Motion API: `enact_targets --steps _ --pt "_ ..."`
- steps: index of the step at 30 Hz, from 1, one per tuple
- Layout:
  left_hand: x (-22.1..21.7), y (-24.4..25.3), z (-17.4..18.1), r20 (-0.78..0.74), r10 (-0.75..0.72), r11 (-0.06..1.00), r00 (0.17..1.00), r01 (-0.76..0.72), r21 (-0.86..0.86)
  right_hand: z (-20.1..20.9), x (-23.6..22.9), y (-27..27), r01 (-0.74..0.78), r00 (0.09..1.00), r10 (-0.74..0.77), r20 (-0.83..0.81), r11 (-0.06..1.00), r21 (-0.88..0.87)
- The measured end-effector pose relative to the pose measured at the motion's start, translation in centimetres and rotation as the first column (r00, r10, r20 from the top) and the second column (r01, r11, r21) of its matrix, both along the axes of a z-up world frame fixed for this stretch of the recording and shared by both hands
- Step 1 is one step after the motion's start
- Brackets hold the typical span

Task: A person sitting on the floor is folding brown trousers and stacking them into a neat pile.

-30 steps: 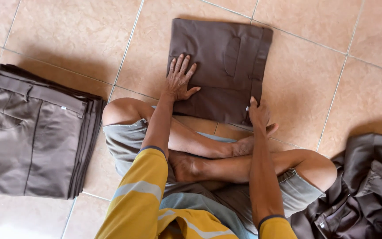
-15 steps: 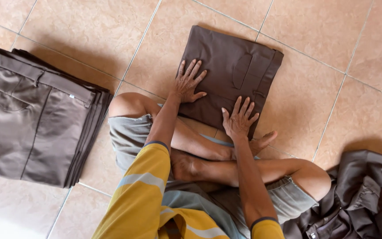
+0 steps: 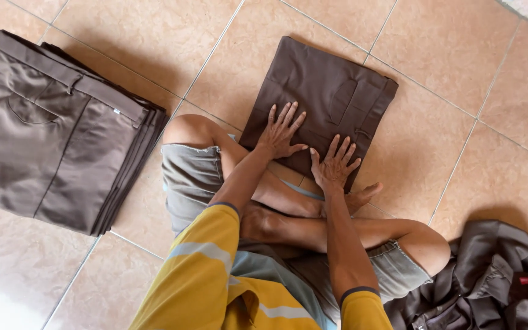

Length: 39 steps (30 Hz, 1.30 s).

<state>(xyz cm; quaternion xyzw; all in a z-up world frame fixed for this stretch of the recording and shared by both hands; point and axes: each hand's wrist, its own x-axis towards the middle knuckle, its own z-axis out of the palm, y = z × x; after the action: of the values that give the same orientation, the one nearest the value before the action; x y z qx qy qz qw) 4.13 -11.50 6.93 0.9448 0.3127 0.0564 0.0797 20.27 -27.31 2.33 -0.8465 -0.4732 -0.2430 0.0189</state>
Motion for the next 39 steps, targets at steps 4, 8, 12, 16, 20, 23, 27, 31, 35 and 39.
enact_targets --steps 4,8,12,16,20,23,27,31,35,39 --pt "-0.3 2.3 -1.2 0.056 -0.098 0.995 0.994 0.099 -0.004 0.1 -0.1 -0.1 0.012 0.997 -0.012 -0.075 1.000 -0.002" --pt "-0.9 5.1 -2.3 0.126 -0.141 0.990 0.982 0.138 0.034 0.7 -0.3 -0.1 0.009 0.991 -0.012 -0.134 1.000 -0.017" --pt "-0.8 8.3 -2.7 0.210 -0.077 0.997 0.975 0.072 0.034 2.0 -1.0 -0.1 0.010 0.978 -0.014 -0.206 1.000 -0.018" --pt "2.3 10.8 0.7 0.171 0.059 0.998 0.984 -0.060 0.006 3.6 -1.7 0.0 0.012 0.960 -0.036 -0.277 0.996 -0.086" --pt "6.2 13.3 1.4 0.115 0.106 0.993 0.988 -0.099 -0.068 4.0 -1.8 -0.1 -0.007 0.941 -0.040 -0.336 0.990 -0.140" --pt "7.2 16.2 -1.3 0.122 0.207 0.977 0.971 -0.198 -0.079 4.2 -2.0 0.0 -0.005 0.948 -0.047 -0.316 0.987 -0.163" --pt "6.2 18.0 -2.1 0.140 0.229 0.972 0.963 -0.219 -0.080 4.7 -2.1 0.1 -0.006 0.950 -0.050 -0.309 0.984 -0.178" --pt "5.2 18.4 -2.1 0.209 0.155 0.986 0.966 -0.138 -0.093 4.8 -2.0 0.4 0.010 0.942 -0.074 -0.326 0.981 -0.194" --pt "4.9 17.5 -2.4 0.369 0.095 0.987 0.925 -0.136 0.086 5.1 -2.5 0.0 0.008 0.975 -0.034 -0.218 0.993 -0.119" --pt "4.7 15.1 0.3 0.323 0.093 0.953 0.942 -0.178 0.244 5.2 -2.1 0.3 0.027 0.961 -0.064 -0.271 0.990 -0.139"
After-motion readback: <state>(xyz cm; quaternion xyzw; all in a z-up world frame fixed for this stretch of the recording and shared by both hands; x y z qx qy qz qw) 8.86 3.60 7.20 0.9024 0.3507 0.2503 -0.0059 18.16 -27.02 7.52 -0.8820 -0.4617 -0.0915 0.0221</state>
